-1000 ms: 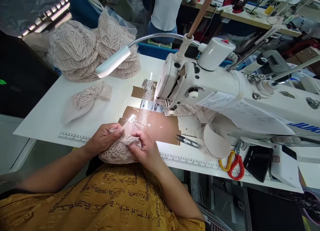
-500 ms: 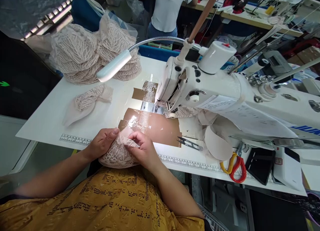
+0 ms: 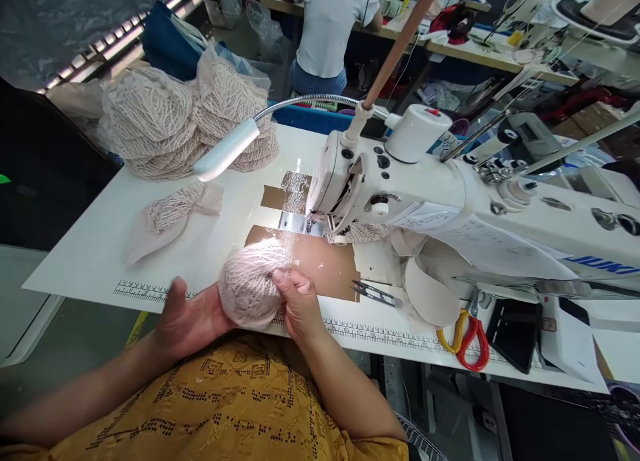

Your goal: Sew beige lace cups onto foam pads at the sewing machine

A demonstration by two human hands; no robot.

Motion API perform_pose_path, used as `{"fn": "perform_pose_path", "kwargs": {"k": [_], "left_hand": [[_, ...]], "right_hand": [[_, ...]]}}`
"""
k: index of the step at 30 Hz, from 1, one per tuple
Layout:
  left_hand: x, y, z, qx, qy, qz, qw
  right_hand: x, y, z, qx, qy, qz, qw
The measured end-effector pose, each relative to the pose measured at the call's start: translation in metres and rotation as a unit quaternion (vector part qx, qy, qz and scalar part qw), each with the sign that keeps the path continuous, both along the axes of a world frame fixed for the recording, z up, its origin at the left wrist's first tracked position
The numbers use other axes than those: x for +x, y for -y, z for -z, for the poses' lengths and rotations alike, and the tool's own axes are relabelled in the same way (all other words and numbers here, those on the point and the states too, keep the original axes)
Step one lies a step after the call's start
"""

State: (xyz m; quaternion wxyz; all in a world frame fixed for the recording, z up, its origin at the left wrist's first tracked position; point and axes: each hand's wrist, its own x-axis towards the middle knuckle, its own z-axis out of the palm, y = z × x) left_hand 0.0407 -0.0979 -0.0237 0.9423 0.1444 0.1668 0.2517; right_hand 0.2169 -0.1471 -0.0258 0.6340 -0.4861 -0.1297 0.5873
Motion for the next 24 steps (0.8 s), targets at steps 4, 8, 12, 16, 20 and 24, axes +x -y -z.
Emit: {"fn": "perform_pose_path", "kwargs": {"k": [4,8,12,16,20,24], "left_hand": [[0.016,0.004,-0.007,0.029,-0.138,-0.012,0.99],[0.021,0.005,0.002,0.033,-0.187,-0.001,0.982],[0.0,0.001,0.014,0.142,-0.142,0.056,0.978],[-0.04,-0.024,0.002,0.339,-0.018,0.28,0.898],[-0.051,-0.048,-0.032,0.524,-0.178,0.098,0.827],[-0.03,-0.05,-0.044,0.611,-0.309,0.07,0.725]], "right_hand": [[-0.007,-0.004,0.0,-0.006,0.025,-0.067,0.997],[-0.004,-0.006,-0.005,-0.003,0.022,-0.006,1.0],[0.002,-0.006,-0.008,0.008,0.028,0.021,0.999],[0.01,-0.006,-0.014,0.019,0.041,0.012,0.999],[0.01,-0.005,-0.023,0.048,0.103,-0.152,0.982],[0.001,-0.003,-0.031,0.085,0.169,-0.246,0.951]]}}
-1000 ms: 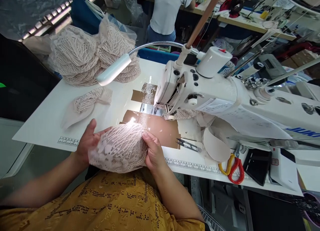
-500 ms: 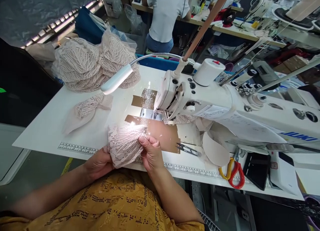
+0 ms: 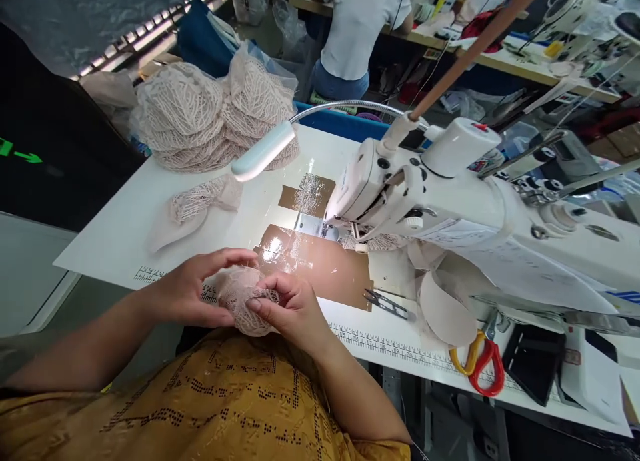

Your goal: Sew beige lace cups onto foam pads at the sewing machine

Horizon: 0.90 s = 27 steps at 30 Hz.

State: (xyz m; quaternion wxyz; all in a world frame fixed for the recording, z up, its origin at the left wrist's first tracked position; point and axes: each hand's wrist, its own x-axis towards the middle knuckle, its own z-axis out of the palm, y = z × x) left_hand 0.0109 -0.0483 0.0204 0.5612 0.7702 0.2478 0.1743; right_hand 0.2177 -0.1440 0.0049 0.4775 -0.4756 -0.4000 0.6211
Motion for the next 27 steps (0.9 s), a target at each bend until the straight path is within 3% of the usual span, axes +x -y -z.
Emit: {"fn": "perform_pose_path", "kwargs": {"k": [7,16,27], "left_hand": [[0.012,0.014,0.014,-0.035,0.002,0.006,0.999],[0.013,0.01,0.005,0.008,0.018,0.005,1.0],[0.019,0.016,0.008,0.143,-0.01,0.039,0.989]], "right_hand": [[-0.002,-0.001,0.003,0.115,0.133,0.073,0.982],[-0.008,-0.002,0.009,0.109,0.143,0.108,0.978],[-0.007,0.001,0.008,0.198,0.203,0.133,0.95]]}}
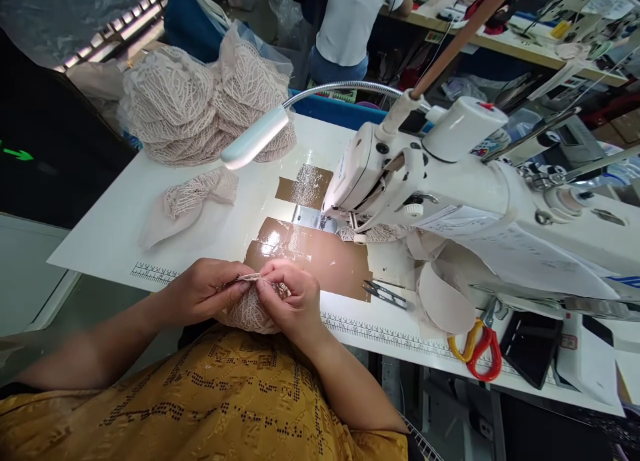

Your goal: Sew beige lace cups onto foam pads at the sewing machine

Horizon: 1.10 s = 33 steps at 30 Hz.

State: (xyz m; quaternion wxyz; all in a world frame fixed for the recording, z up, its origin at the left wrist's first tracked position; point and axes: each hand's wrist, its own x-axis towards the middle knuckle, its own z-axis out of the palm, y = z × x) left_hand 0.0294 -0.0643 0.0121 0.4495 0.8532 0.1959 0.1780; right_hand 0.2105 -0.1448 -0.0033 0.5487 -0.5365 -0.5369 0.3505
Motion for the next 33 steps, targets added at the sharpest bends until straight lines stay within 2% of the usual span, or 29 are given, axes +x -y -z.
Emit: {"fn": "perform_pose_path", "kwargs": {"k": [7,9,14,16,18,21,24,29,33], "left_hand": [[0.006,0.003,-0.003,0.037,0.006,-0.028,0.999],[0.008,0.003,-0.003,0.013,0.016,-0.028,0.999],[0.013,0.001,0.001,-0.123,0.035,-0.032,0.991],[0.014,0.002,0.002,-0.151,0.035,-0.047,0.987],[0.016,0.003,0.003,-0.152,0.036,-0.06,0.986],[0.02,0.006,0.005,-0.136,0.041,-0.064,0.988],[0.022,0.006,0.007,-0.14,0.04,-0.058,0.988],[0.017,0.002,0.008,-0.192,0.009,-0.014,0.981],[0.016,0.001,0.007,-0.211,-0.004,-0.017,0.977]], "right_hand": [[0.0,0.004,0.004,-0.04,-0.018,0.005,0.999],[0.001,0.005,0.006,-0.049,-0.029,0.003,0.998],[0.014,0.006,0.012,-0.107,-0.018,0.002,0.994],[0.022,0.006,0.011,-0.103,-0.05,-0.005,0.993],[0.026,0.005,0.008,-0.093,-0.074,-0.04,0.992],[0.025,0.002,0.0,-0.091,-0.009,-0.086,0.992],[0.02,0.0,-0.007,-0.1,0.049,-0.083,0.99],[0.017,-0.001,-0.009,-0.108,0.062,-0.076,0.989],[0.019,-0.001,-0.007,-0.112,0.058,-0.085,0.988]]}}
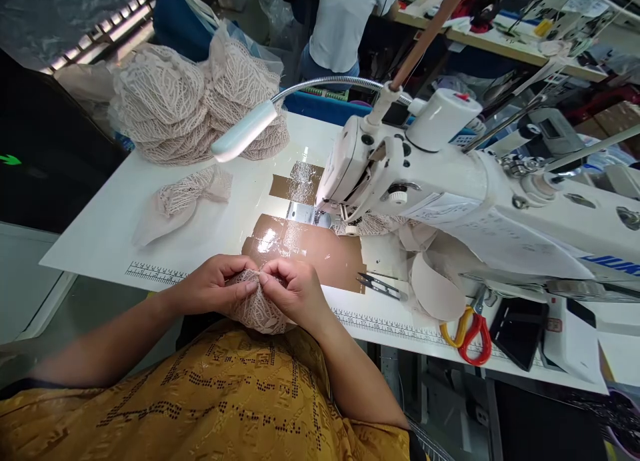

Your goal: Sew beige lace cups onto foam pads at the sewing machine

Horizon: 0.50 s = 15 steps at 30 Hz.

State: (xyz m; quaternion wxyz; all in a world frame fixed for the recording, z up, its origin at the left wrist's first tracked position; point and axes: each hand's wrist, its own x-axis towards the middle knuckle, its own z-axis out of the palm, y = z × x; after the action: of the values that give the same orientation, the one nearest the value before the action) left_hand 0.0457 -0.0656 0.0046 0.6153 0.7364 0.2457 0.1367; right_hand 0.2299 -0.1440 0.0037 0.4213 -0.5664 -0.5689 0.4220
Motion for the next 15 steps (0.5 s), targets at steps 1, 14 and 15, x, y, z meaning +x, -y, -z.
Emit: {"fn": "perform_pose_path", "kwargs": {"k": [1,14,15], "left_hand": [[0.001,0.0,0.0,-0.007,-0.003,-0.003,1.0],[0.012,-0.001,0.003,-0.019,-0.011,0.007,1.0],[0.012,-0.002,0.003,-0.039,0.0,0.016,0.999]], "right_hand": [[0.002,0.0,0.001,0.0,-0.001,-0.007,1.0],[0.014,-0.003,-0.002,-0.029,0.006,-0.048,0.998],[0.014,-0.003,-0.003,-0.034,-0.006,-0.048,0.998]]}}
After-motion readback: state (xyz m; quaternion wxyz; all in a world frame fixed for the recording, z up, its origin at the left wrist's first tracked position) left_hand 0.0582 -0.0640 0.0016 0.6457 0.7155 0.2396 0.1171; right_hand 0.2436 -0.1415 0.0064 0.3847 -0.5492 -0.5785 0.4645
